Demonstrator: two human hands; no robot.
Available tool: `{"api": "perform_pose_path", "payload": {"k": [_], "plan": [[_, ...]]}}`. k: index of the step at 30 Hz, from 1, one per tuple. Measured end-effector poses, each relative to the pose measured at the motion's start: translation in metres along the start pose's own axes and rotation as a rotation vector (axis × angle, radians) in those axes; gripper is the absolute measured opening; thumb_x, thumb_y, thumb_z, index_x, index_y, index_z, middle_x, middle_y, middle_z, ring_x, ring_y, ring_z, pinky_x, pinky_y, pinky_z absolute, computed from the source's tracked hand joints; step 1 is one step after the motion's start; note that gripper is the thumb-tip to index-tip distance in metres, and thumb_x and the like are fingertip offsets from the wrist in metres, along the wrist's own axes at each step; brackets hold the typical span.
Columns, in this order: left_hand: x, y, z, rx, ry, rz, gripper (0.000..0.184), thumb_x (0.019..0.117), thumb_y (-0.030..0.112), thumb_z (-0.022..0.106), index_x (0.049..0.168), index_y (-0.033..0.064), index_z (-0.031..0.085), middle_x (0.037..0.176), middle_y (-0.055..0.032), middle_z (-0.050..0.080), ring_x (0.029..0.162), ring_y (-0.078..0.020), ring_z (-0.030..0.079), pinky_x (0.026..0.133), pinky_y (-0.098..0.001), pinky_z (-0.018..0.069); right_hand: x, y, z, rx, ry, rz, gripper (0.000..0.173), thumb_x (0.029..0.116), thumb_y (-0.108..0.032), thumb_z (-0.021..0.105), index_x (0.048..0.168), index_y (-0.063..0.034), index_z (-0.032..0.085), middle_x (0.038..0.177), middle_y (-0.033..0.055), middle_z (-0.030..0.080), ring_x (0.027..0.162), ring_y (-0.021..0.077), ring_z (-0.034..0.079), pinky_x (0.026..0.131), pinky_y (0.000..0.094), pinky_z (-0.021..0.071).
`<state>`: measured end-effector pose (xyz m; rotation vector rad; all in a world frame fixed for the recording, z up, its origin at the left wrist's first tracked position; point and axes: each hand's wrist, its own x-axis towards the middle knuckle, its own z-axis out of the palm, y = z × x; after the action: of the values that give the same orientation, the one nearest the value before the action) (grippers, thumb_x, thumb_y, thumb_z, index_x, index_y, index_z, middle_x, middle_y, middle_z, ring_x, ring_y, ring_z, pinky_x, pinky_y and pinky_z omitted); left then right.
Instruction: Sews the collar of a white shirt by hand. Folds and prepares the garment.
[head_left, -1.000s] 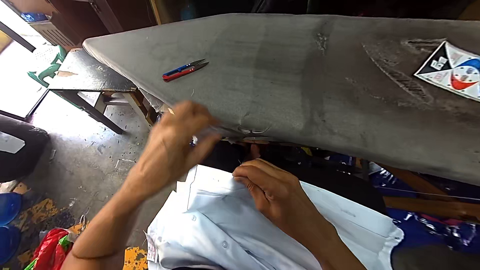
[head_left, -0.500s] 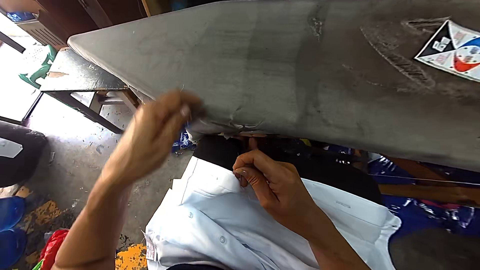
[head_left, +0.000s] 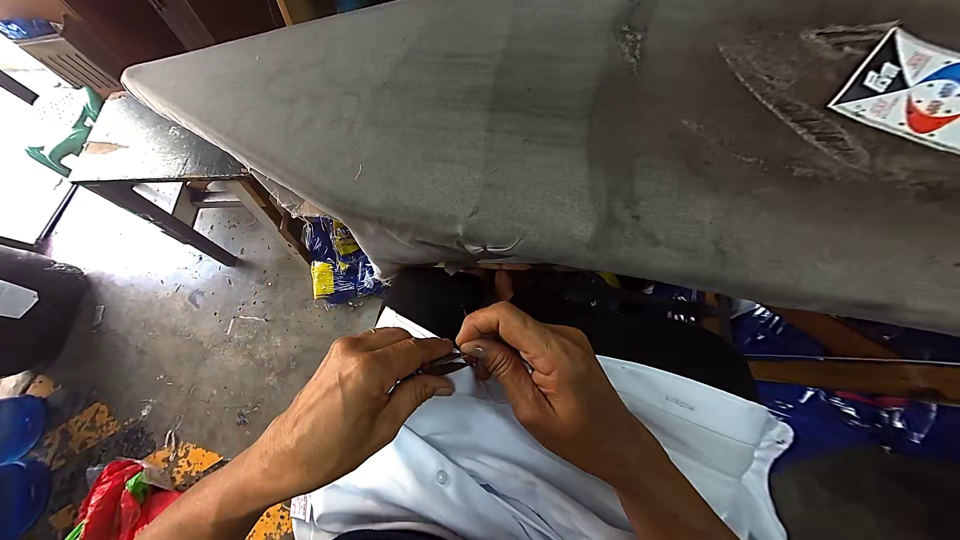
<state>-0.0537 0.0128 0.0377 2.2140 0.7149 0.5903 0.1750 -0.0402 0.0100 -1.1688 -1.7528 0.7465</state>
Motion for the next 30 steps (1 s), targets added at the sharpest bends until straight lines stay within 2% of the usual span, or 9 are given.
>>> {"api": "perform_pose_path", "payload": {"k": [11, 15, 17, 19, 21, 23, 26, 28, 30], "plan": [[0.004, 0.003, -0.002, -0.06, -0.004, -0.002, 0.024, 0.1022, 0.023, 0.065, 0.112, 0.0051, 0.077, 0.096, -0.0007, 0.075, 0.088, -0.0024, 0.068, 0.08, -0.0187, 0.0559, -0.001, -0.001, -0.002, -0.001, 0.008, -0.008, 0.022, 0.1088, -0.02, 0.049, 0.105, -0.0078, 0.067, 0.085, -0.0034, 0.066, 0.075, -0.0018, 0.061, 0.068, 0.0129, 0.0506], [0.012, 0.01, -0.016, -0.063, 0.043, -0.016, 0.027, 0.1021, 0.025, 0.065, 0.118, 0.0045, 0.074, 0.1, -0.0005, 0.074, 0.087, -0.0041, 0.068, 0.079, -0.022, 0.059, -0.004, -0.006, -0.016, 0.019, 0.059, -0.006, 0.022, 0.1077, -0.019, 0.051, 0.105, -0.008, 0.069, 0.09, -0.0039, 0.067, 0.079, 0.0, 0.062, 0.07, 0.0154, 0.0521], [0.028, 0.011, -0.036, 0.044, 0.124, 0.019, 0.03, 0.1022, 0.028, 0.064, 0.124, 0.0082, 0.072, 0.101, 0.0015, 0.073, 0.086, -0.0046, 0.069, 0.077, -0.0244, 0.0598, -0.012, -0.014, -0.034, 0.04, 0.117, -0.005, 0.019, 0.1075, -0.015, 0.051, 0.109, -0.0064, 0.068, 0.093, -0.0024, 0.069, 0.081, 0.0028, 0.065, 0.071, 0.0174, 0.0559], [0.057, 0.006, -0.059, 0.235, 0.198, 0.049, 0.035, 0.1017, 0.031, 0.063, 0.128, 0.0098, 0.069, 0.104, 0.0007, 0.072, 0.086, -0.0043, 0.068, 0.077, -0.025, 0.0588, -0.028, -0.024, -0.059, 0.026, 0.217, 0.019, 0.02, 0.107, -0.011, 0.051, 0.125, -0.0064, 0.06, 0.093, -0.0018, 0.07, 0.078, 0.0053, 0.067, 0.068, 0.0189, 0.0578], [0.091, -0.016, -0.075, 0.38, 0.249, 0.017, 0.041, 0.1022, 0.038, 0.061, 0.131, 0.01, 0.066, 0.109, -0.0076, 0.071, 0.088, -0.0123, 0.069, 0.08, -0.0345, 0.0589, -0.051, -0.034, -0.09, 0.004, 0.354, 0.067, 0.033, 0.1053, -0.008, 0.053, 0.138, -0.009, 0.053, 0.091, -0.0005, 0.072, 0.075, 0.0085, 0.068, 0.064, 0.0214, 0.0594], [0.128, -0.046, -0.081, 0.45, 0.275, 0.012, 0.047, 0.1033, 0.041, 0.059, 0.132, 0.0048, 0.063, 0.114, -0.0191, 0.067, 0.093, -0.0266, 0.067, 0.084, -0.0472, 0.0549, -0.083, -0.041, -0.124, -0.069, 0.531, 0.123, 0.027, 0.1029, -0.008, 0.056, 0.13, -0.01, 0.058, 0.09, 0.0003, 0.073, 0.071, 0.0108, 0.069, 0.06, 0.0245, 0.0604], [0.171, -0.072, -0.078, 0.554, 0.252, 0.06, 0.05, 0.1058, 0.039, 0.053, 0.129, -0.0037, 0.062, 0.118, -0.0308, 0.062, 0.104, -0.0449, 0.063, 0.092, -0.0633, 0.048, -0.135, -0.042, -0.178, -0.306, 0.746, 0.202, 0.013, 0.1009, -0.013, 0.06, 0.112, -0.0099, 0.067, 0.092, -0.0027, 0.073, 0.07, 0.0064, 0.068, 0.059, 0.0226, 0.06], [0.186, -0.078, -0.076, 0.599, 0.229, 0.097, 0.05, 0.107, 0.039, 0.049, 0.127, -0.0054, 0.063, 0.124, -0.0328, 0.06, 0.114, -0.0492, 0.06, 0.099, -0.0665, 0.0435, -0.164, -0.035, -0.21, -0.523, 0.827, 0.3, 0.013, 0.0999, -0.015, 0.062, 0.108, -0.0073, 0.067, 0.098, -0.0007, 0.069, 0.075, 0.0047, 0.066, 0.065, 0.0218, 0.0578], [0.194, -0.081, -0.075, 0.614, 0.21, 0.11, 0.058, 0.1058, 0.044, 0.046, 0.134, -0.0044, 0.059, 0.136, -0.0324, 0.054, 0.129, -0.05, 0.052, 0.108, -0.0663, 0.0375, -0.182, -0.024, -0.236, -0.752, 0.88, 0.434, 0.017, 0.1001, -0.018, 0.062, 0.107, -0.0044, 0.07, 0.104, 0.0083, 0.065, 0.081, 0.0111, 0.063, 0.071, 0.0274, 0.0553]]}}
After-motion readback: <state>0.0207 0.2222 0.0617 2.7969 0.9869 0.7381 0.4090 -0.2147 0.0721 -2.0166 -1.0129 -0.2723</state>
